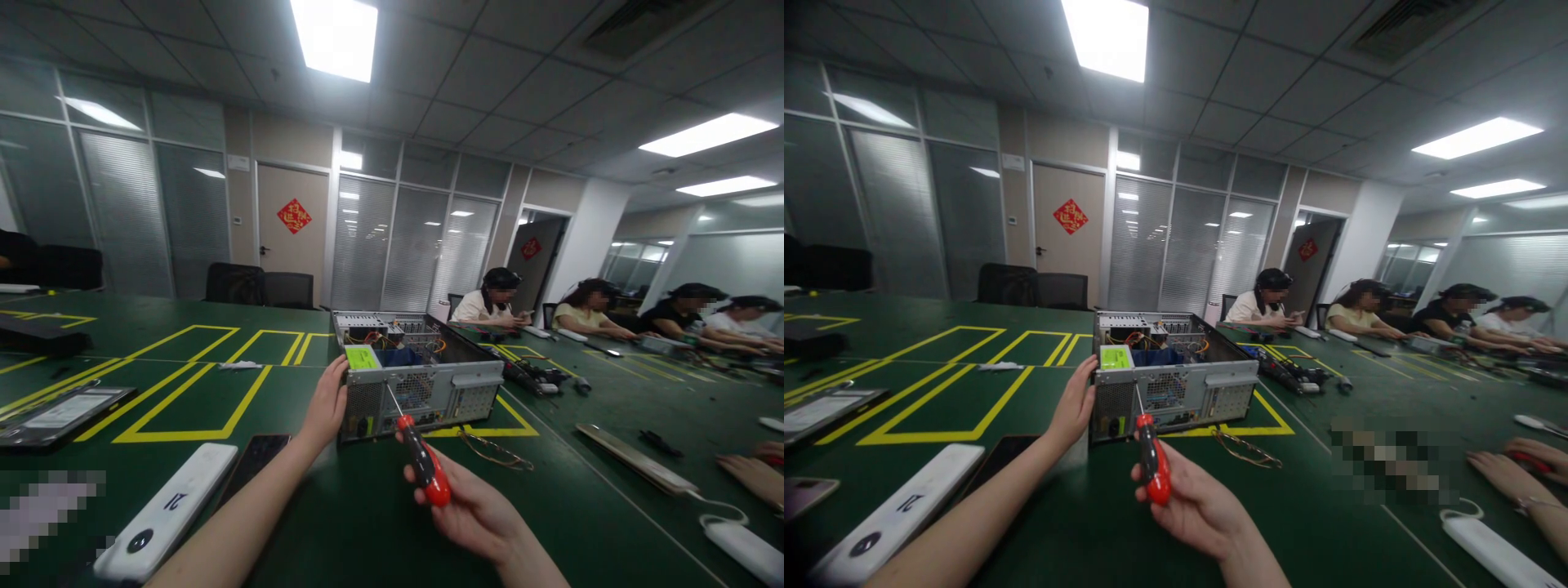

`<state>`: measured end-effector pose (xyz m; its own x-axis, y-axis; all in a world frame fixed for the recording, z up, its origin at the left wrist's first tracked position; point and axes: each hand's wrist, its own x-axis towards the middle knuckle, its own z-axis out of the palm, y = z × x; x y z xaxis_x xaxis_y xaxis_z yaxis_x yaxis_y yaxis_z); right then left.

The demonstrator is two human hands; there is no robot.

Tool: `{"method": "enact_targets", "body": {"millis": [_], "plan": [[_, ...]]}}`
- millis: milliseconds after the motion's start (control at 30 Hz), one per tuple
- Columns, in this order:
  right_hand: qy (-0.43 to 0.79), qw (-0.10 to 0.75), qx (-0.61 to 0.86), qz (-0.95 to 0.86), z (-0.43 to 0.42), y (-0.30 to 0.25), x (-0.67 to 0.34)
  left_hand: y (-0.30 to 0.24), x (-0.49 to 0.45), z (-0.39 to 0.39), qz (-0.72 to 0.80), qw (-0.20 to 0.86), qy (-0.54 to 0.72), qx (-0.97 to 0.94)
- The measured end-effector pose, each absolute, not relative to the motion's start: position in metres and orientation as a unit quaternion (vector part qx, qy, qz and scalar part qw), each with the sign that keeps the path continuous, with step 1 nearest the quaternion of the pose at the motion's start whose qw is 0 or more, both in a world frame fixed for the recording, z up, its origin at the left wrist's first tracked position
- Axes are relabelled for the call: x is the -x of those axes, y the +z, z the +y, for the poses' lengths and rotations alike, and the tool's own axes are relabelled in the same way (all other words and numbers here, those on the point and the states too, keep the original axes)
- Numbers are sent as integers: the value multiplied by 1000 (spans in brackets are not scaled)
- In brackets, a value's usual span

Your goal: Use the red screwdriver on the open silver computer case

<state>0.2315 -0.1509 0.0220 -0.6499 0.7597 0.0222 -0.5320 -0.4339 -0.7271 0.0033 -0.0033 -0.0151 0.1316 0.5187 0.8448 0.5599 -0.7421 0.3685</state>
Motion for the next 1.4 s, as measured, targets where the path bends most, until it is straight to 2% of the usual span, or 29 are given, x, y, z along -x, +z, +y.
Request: {"method": "enact_targets", "body": {"millis": [200, 300, 433, 633, 867, 1000, 1133, 1400], "plan": [[847, 410, 163, -296, -152, 16, -229, -16, -3, -3, -359, 12, -553, 752], [839, 400, 187, -317, -154, 16, -228, -16, -3, -2, -357, 12, -554, 752], [839, 393, 150, -346, -157, 20, -227, -16, -3, -2, -357, 16, -553, 752], [836, 345, 165, -393, -159, 29, -224, -18, -2, -1, -354, 22, -554, 753], [828, 402, 175, -350, -155, 17, -224, -17, -2, -2, -358, 22, -553, 752], [841, 406, 177, -310, -155, 16, -222, -17, -2, -2, -357, 19, -552, 753], [830, 393, 203, -340, -154, 15, -224, -17, -2, -2, -357, 16, -554, 752], [824, 360, 158, -407, -156, 12, -227, -17, -3, -2, -356, 19, -554, 752]]}}
